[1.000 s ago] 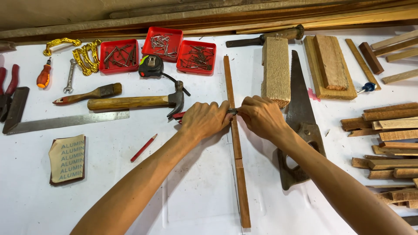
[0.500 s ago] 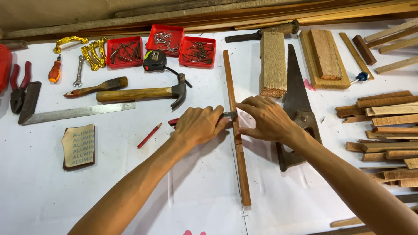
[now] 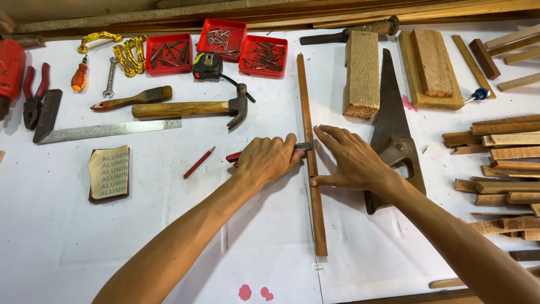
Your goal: Measure, mark, and prepare wood strips for assembly in a workshop.
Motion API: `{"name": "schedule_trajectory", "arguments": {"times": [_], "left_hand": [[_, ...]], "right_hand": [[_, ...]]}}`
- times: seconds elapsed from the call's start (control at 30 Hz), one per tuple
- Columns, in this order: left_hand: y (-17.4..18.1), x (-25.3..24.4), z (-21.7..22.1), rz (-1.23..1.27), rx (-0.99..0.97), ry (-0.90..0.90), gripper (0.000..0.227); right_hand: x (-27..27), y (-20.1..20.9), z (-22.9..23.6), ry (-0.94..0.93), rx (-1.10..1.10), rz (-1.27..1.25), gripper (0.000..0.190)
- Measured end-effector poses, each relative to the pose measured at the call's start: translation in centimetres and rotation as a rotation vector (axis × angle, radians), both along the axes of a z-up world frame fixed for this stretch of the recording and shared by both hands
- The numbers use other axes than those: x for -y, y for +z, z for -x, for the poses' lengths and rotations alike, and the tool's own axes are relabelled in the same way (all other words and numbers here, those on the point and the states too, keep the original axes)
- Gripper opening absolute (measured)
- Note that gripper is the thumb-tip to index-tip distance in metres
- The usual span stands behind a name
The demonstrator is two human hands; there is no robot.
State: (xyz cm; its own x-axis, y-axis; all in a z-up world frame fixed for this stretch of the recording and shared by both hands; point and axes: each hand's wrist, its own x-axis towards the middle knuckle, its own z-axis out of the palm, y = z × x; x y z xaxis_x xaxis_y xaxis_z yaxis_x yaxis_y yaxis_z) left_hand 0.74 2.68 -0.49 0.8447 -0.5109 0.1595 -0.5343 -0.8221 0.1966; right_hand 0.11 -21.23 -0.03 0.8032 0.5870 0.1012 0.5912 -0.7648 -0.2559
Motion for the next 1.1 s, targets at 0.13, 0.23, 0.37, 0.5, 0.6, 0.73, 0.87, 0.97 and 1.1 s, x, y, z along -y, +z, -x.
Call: {"name": "schedule_trajectory", "arguments": {"times": [0.13, 0.23, 0.37, 0.5, 0.6, 0.73, 0.87, 0.97, 1.1], "left_hand": [[-0.2, 0.0, -2.5, -0.02, 0.003, 0.016, 0.041], [-0.1, 0.3, -4.3, -0.007, -0.007, 0.021, 0.041], [-0.3, 0.7, -6.1, -0.005, -0.015, 0.037, 0.042], [-0.4, 1.0, -7.3, -0.001, 0.051, 0.066, 0.043], [-0.4, 1.0, -7.8, 0.005, 0.035, 0.078, 0.043], [0.2, 1.2, -6.9, 0.016, 0.008, 0.09, 0.043], [0.0, 1.1, -4.7, 0.034, -0.012, 0.07, 0.041], [0.2, 0.8, -3.0, 0.029, -0.057, 0.062, 0.041], [0.0, 0.8, -3.0, 0.03, -0.066, 0.058, 0.042]], "right_hand": [[0.4, -0.8, -2.2, 0.04, -0.041, 0.024, 0.144], [0.8, -1.3, -4.0, 0.07, -0.019, 0.037, 0.159], [0.6, -1.5, -5.1, 0.033, -0.072, 0.088, 0.17], [0.2, -0.6, -4.9, -0.035, -0.149, 0.077, 0.176], [0.2, -0.6, -4.9, -0.034, -0.151, 0.068, 0.174], [0.1, -0.5, -5.1, -0.04, -0.163, 0.104, 0.175], [0.5, -1.7, -5.4, -0.043, -0.16, 0.105, 0.175], [0.6, -2.1, -5.3, -0.02, -0.127, 0.112, 0.172], [0.5, -1.6, -5.0, -0.015, -0.137, 0.104, 0.171]]}}
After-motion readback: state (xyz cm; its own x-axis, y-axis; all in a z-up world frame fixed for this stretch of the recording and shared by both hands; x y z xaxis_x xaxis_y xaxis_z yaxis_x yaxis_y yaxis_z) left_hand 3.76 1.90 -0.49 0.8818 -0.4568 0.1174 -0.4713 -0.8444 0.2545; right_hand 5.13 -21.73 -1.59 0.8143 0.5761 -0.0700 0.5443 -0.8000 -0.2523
